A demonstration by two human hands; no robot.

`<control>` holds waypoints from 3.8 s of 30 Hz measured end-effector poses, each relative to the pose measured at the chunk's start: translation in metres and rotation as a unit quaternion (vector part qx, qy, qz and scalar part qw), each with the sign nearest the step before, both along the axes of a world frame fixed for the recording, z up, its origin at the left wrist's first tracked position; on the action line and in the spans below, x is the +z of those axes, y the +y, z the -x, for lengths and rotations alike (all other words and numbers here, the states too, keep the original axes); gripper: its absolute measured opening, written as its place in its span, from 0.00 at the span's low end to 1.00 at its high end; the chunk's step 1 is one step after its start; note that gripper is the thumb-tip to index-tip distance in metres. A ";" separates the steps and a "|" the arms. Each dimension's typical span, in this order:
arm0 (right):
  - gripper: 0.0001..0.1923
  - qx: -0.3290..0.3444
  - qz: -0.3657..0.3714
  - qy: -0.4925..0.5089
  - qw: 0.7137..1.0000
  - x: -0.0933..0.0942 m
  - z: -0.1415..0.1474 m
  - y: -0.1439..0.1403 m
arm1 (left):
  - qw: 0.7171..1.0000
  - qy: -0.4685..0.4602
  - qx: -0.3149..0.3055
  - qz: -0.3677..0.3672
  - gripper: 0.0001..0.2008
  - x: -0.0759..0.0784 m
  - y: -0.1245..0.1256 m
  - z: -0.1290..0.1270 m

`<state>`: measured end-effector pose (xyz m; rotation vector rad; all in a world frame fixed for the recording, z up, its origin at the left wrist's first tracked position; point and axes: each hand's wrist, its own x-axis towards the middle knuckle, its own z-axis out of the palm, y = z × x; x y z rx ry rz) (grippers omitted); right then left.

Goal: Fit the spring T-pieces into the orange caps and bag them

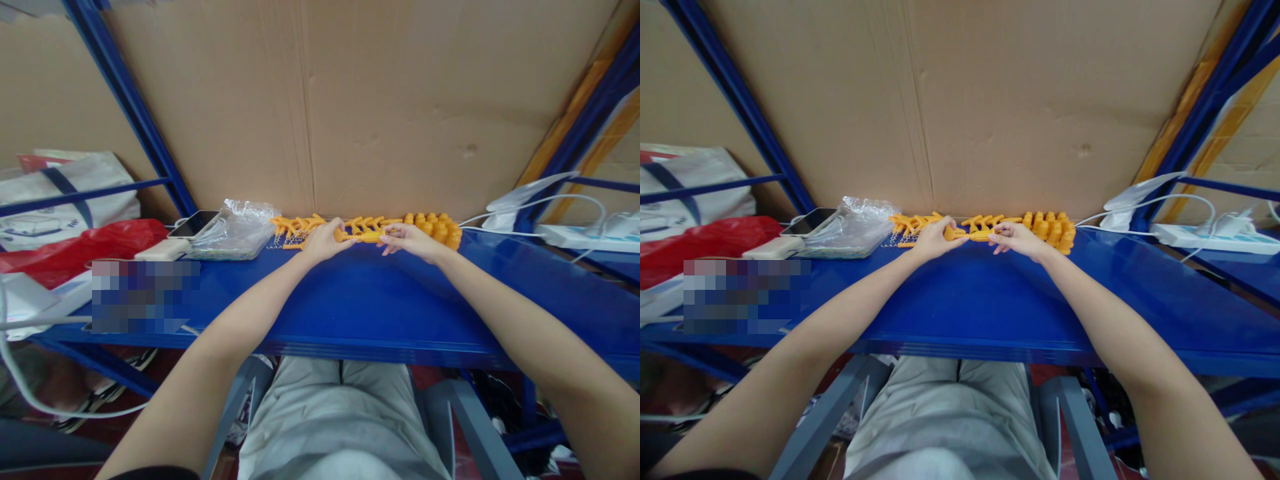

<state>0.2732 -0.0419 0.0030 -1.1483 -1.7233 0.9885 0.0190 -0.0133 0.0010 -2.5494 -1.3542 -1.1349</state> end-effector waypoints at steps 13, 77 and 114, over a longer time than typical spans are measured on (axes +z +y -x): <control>0.09 -0.008 0.018 0.003 1.000 0.006 0.004 -0.006 | 1.000 -0.014 -0.022 0.003 0.18 -0.003 0.006 0.002; 0.27 0.002 -0.037 0.023 0.999 0.007 0.003 -0.007 | 0.998 -0.059 -0.023 -0.007 0.18 0.001 -0.002 -0.003; 0.25 -0.092 0.223 0.103 0.965 0.018 0.029 -0.022 | 0.999 0.011 0.009 -0.048 0.17 0.002 -0.005 -0.002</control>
